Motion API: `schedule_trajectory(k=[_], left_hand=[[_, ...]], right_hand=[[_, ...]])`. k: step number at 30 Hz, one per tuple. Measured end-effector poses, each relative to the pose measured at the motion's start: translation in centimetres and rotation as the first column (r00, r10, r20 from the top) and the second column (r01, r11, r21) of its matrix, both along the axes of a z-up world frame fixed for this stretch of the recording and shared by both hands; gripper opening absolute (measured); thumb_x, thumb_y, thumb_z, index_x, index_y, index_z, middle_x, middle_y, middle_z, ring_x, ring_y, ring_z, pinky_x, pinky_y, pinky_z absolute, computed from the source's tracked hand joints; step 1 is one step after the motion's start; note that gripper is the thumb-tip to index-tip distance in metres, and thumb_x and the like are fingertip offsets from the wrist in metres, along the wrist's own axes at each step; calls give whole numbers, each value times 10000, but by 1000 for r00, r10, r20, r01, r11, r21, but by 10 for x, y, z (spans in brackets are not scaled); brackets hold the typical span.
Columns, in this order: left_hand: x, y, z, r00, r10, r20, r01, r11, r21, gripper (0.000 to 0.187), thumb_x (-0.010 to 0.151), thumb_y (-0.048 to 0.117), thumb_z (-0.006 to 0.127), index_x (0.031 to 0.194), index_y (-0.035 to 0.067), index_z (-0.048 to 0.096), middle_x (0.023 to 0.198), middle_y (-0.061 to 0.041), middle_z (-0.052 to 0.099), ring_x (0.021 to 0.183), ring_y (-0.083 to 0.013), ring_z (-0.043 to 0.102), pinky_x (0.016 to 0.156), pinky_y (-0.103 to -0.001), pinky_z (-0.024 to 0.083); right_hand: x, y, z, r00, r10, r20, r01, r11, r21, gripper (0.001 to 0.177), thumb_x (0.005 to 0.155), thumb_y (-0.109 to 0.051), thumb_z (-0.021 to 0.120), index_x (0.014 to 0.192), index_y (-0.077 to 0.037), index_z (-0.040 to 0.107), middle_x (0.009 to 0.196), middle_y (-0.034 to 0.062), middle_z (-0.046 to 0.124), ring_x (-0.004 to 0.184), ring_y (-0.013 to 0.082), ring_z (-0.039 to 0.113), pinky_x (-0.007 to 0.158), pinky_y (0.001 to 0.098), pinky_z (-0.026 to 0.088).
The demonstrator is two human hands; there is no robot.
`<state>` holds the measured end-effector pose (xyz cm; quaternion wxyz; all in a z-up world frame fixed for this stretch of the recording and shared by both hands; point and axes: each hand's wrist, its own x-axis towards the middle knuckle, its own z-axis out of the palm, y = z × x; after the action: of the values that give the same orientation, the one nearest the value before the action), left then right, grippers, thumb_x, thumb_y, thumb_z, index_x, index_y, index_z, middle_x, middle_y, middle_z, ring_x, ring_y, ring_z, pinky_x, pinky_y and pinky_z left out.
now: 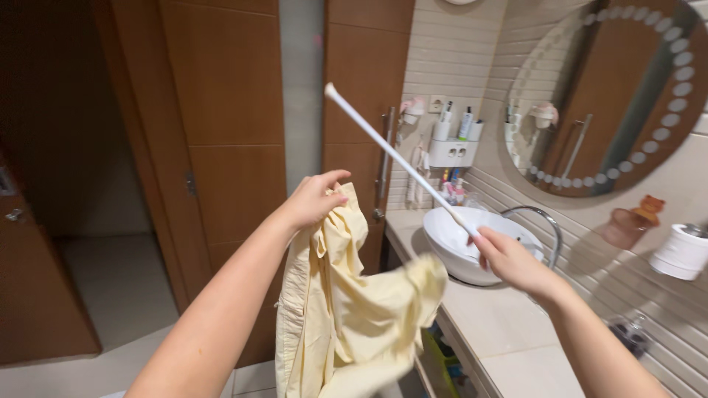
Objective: The person removes a gray and white chevron-patterned curtain from a white rod in the bathroom. They then retrieve a yellow curtain from a storage container under the sink, unfold it, and thread it onto the same white rod. The person adjusts the curtain along the rod and positions it in front of the sink area.
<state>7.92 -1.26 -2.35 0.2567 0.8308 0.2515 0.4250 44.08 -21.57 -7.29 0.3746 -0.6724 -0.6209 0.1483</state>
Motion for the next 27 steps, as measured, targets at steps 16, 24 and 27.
schedule_trajectory(k=[16,24,27], left_hand=[[-74,30,-2,995,9,99,6,989,-145,271,1007,273,620,1068,53,766,900,-30,749,828,-81,668,754,-283,556],[-136,51,-6,982,182,53,-170,969,-177,287,1014,308,594,1069,74,749,897,-8,735,836,-87,669,770,-288,554],[-154,54,-12,978,201,59,-189,968,-168,293,1019,299,603,1060,51,754,892,-27,732,832,-94,657,765,-296,552]], right_hand=[[8,-25,-90,958,-108,265,89,992,85,376,977,-400,582,903,-47,686,641,195,678,658,330,610,678,409,564],[65,24,-164,924,-114,364,90,992,83,321,964,-421,593,974,-119,703,715,169,725,777,324,707,750,397,582],[71,40,-178,909,-91,408,52,993,105,327,953,-439,595,932,-133,709,727,132,699,791,279,697,753,392,579]])
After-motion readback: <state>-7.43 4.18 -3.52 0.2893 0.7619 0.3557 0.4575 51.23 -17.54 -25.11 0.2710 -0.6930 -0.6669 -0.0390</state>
